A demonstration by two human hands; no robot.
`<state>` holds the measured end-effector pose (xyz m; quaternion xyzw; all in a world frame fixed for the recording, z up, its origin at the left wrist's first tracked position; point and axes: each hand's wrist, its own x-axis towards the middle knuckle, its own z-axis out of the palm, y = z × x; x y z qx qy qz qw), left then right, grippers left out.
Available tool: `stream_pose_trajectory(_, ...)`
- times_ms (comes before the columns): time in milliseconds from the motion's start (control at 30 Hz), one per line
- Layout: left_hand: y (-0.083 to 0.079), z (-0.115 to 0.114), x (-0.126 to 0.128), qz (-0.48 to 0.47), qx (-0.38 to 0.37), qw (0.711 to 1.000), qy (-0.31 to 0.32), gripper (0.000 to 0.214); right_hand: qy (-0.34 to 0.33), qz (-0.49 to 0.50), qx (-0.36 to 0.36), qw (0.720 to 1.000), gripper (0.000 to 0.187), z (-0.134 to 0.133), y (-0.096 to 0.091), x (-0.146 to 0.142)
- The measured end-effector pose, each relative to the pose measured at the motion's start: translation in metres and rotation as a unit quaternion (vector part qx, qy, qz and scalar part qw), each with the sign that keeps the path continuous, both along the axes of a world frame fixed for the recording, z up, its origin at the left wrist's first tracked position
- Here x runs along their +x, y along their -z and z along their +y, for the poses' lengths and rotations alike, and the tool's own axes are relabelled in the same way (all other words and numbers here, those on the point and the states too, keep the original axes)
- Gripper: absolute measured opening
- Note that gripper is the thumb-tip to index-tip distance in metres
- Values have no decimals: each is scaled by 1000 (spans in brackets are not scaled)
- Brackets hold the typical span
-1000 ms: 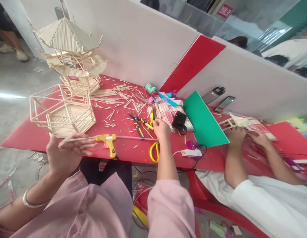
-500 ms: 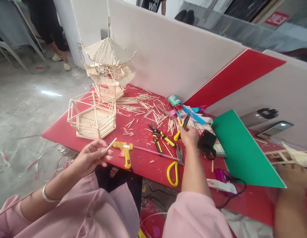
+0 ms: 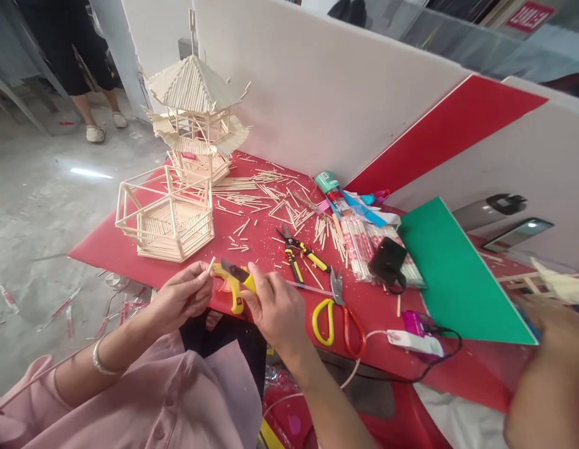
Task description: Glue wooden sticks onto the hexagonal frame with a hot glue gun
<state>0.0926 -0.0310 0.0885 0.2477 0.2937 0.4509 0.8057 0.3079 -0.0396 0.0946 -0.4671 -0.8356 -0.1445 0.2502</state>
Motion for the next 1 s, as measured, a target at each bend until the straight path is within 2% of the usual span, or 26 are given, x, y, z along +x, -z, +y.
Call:
stream_pose_trajectory(167,-2,-2,1,-12,-6,1000,9,25,-37,8,-41,998,46,-1,3,-7)
stream_pose_trajectory(300,-1,-4,4,-10,-3,1000,14,24,-14,3,-52,999,45,0,5,-9)
stream_pose_trajectory(567,-1,-3,6,-2,5,1000,11,28,1,-40,-35,999,45,0,2,-10)
stream_pose_trajectory(700,-5,-11,6,-19,7,1000,11,29,-12,-75,-20,997,47,8,7,-3)
stream_pose_trajectory(767,-9,-20,4,-44,6,998,44,29,49,-71,-39,996,49,20,8,15)
stream_pose_trajectory(867,-10,-31,-1,-88,2,989,120,27,259,-20,-68,963,57,40,4,59)
stream_pose_trajectory(933,-8,-31,-5,-91,-27,992,78,25,327,30,-63,942,57,51,-1,89)
stream_pose_trajectory(1000,-4,-26,-9,-67,-59,995,47,24,358,34,-92,929,55,60,-3,114)
